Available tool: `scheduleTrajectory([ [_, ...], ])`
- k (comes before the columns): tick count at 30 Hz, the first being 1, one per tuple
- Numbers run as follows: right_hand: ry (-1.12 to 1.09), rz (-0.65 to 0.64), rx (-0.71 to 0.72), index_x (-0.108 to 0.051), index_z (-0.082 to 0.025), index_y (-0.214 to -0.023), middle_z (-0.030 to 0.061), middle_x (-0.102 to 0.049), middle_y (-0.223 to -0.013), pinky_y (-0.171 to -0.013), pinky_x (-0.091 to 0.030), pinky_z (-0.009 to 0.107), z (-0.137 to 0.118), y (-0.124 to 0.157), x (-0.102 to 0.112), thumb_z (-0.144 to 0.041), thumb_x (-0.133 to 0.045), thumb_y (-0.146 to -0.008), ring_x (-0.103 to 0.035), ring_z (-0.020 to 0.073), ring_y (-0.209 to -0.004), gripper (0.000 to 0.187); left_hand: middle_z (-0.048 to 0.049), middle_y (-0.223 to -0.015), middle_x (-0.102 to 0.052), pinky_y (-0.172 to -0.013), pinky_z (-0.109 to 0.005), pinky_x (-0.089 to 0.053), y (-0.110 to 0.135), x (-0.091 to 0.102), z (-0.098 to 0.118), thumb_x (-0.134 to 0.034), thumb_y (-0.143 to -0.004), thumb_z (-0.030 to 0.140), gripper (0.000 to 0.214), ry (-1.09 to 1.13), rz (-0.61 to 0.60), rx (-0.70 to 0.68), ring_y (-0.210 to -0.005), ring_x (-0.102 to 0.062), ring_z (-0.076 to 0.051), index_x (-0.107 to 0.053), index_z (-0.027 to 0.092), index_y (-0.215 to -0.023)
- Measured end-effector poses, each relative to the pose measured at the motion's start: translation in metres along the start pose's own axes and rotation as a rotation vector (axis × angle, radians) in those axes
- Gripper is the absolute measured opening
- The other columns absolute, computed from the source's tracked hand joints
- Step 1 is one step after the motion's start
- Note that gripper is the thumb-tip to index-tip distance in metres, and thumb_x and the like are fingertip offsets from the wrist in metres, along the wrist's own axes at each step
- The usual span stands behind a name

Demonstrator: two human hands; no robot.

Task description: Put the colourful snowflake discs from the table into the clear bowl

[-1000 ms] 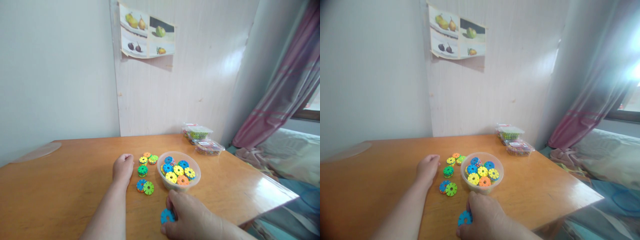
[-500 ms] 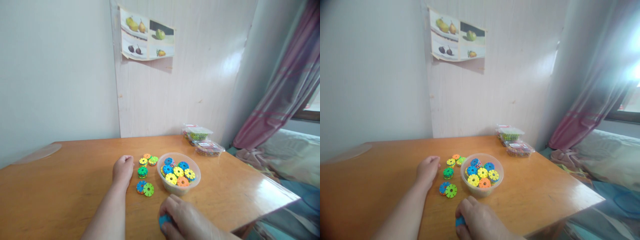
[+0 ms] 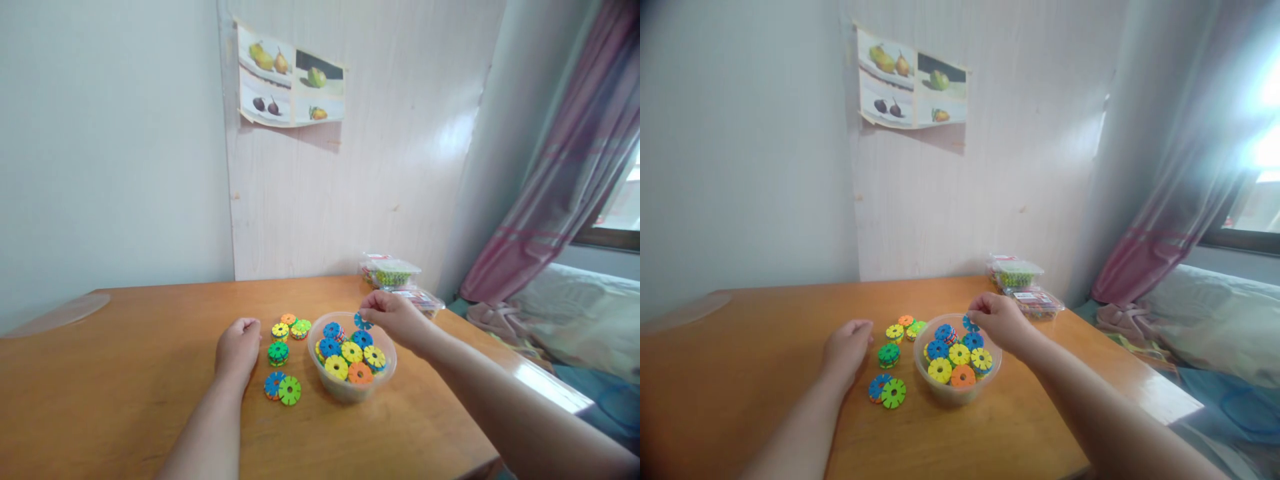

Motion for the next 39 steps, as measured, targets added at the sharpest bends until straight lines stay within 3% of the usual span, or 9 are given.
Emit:
scheduleTrajectory([
  [4, -0.022, -0.039, -0.075, -0.067, -0.013, -0.076, 0.0024, -0.066, -0.070, -0.063, -0.042, 0.026, 0.026, -0.013, -0.004, -0.032, -0.063, -0.073, -0.056, 0.0133, -0.067, 0.020, -0.0020, -0.069, -0.072, -0.059, -0.028, -0.041, -0.002, -0.001, -0.002, -0.051, -0.079, 0.044, 0.026, -0.011, -0.002, -0.015, -0.068, -0.066, -0.022, -0.068, 0.024, -0.080],
  [11, 0.092, -0.049, -0.041, -0.071, -0.013, -0.073, 0.0057, -0.070, -0.080, -0.072, -0.044, 0.028, 0.037, -0.013, -0.010, -0.033, -0.062, -0.074, -0.062, 0.0172, -0.077, 0.022, -0.0021, -0.069, -0.072, -0.058, -0.029, -0.040, -0.003, -0.003, -0.003, -0.051, -0.080, 0.044, 0.026, -0.030, -0.008, -0.026, -0.068, -0.066, -0.022, -0.068, 0.024, -0.080],
  [15, 0.269, 0.063, 0.053, -0.074, -0.016, -0.082, 0.0070, -0.072, -0.091, -0.079, -0.044, 0.031, 0.025, -0.018, 0.002, -0.033, -0.059, -0.079, -0.062, 0.0199, -0.086, 0.023, -0.0021, -0.069, -0.072, -0.059, -0.029, -0.040, -0.001, -0.003, 0.000, -0.051, -0.080, 0.043, 0.025, -0.037, -0.011, -0.029, -0.069, -0.066, -0.022, -0.069, 0.024, -0.080],
  [18, 0.367, 0.050, 0.137, -0.074, -0.017, -0.086, 0.0068, -0.071, -0.093, -0.081, -0.042, 0.031, 0.000, -0.022, -0.003, -0.033, -0.057, -0.082, -0.060, 0.0201, -0.090, 0.024, -0.0024, -0.071, -0.072, -0.059, -0.029, -0.040, 0.000, -0.002, 0.002, -0.051, -0.080, 0.043, 0.026, -0.043, -0.009, -0.030, -0.070, -0.066, -0.023, -0.069, 0.024, -0.080],
  [23, 0.483, -0.132, 0.342, -0.074, -0.021, -0.089, 0.0053, -0.069, -0.094, -0.086, -0.038, 0.033, -0.067, -0.011, -0.045, -0.036, -0.057, -0.085, -0.055, 0.0207, -0.096, 0.023, -0.0024, -0.070, -0.071, -0.058, -0.028, -0.039, 0.002, -0.003, 0.003, -0.050, -0.080, 0.042, 0.027, -0.034, -0.016, -0.040, -0.068, -0.064, -0.021, -0.069, 0.022, -0.079],
  [28, 0.737, -0.406, 0.665, -0.075, -0.022, -0.089, 0.0078, -0.069, -0.091, -0.085, -0.035, 0.039, -0.125, 0.026, -0.105, -0.042, -0.060, -0.083, -0.054, 0.0248, -0.096, 0.026, -0.0019, -0.069, -0.070, -0.056, -0.027, -0.038, 0.000, -0.005, 0.000, -0.049, -0.080, 0.041, 0.028, -0.015, -0.020, -0.047, -0.066, -0.062, -0.020, -0.069, 0.021, -0.078],
  [32, 0.986, -0.495, 0.784, -0.075, -0.013, -0.089, 0.0155, -0.069, -0.091, -0.084, -0.038, 0.046, -0.134, 0.044, -0.142, -0.052, -0.063, -0.079, -0.054, 0.0309, -0.096, 0.042, -0.0021, -0.068, -0.070, -0.055, -0.026, -0.038, -0.002, -0.009, -0.005, -0.048, -0.080, 0.041, 0.029, 0.009, -0.036, -0.052, -0.064, -0.062, -0.019, -0.068, 0.020, -0.079],
  [35, 1.062, -0.521, 0.778, -0.075, -0.011, -0.093, 0.0192, -0.070, -0.095, -0.089, -0.037, 0.051, -0.129, 0.046, -0.161, -0.061, -0.065, -0.075, -0.054, 0.0346, -0.101, 0.054, -0.0025, -0.069, -0.070, -0.056, -0.026, -0.039, -0.002, -0.010, -0.007, -0.048, -0.081, 0.041, 0.030, 0.022, -0.042, -0.055, -0.066, -0.063, -0.019, -0.068, 0.020, -0.080],
  [39, 1.115, -0.582, 0.729, -0.076, -0.013, -0.090, 0.0190, -0.071, -0.094, -0.092, -0.036, 0.053, -0.114, 0.043, -0.176, -0.062, -0.064, -0.075, -0.056, 0.0354, -0.103, 0.052, -0.0035, -0.073, -0.071, -0.055, -0.026, -0.038, -0.003, -0.010, -0.008, -0.049, -0.081, 0.041, 0.030, 0.019, -0.037, -0.041, -0.067, -0.063, -0.019, -0.069, 0.020, -0.082],
])
Point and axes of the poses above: each hand's wrist, its own y-axis away from the middle knuckle, its own x-axis out of the back of the hand, z = x × y, the point moved 8 cm from there along -y, towards the middle knuckle
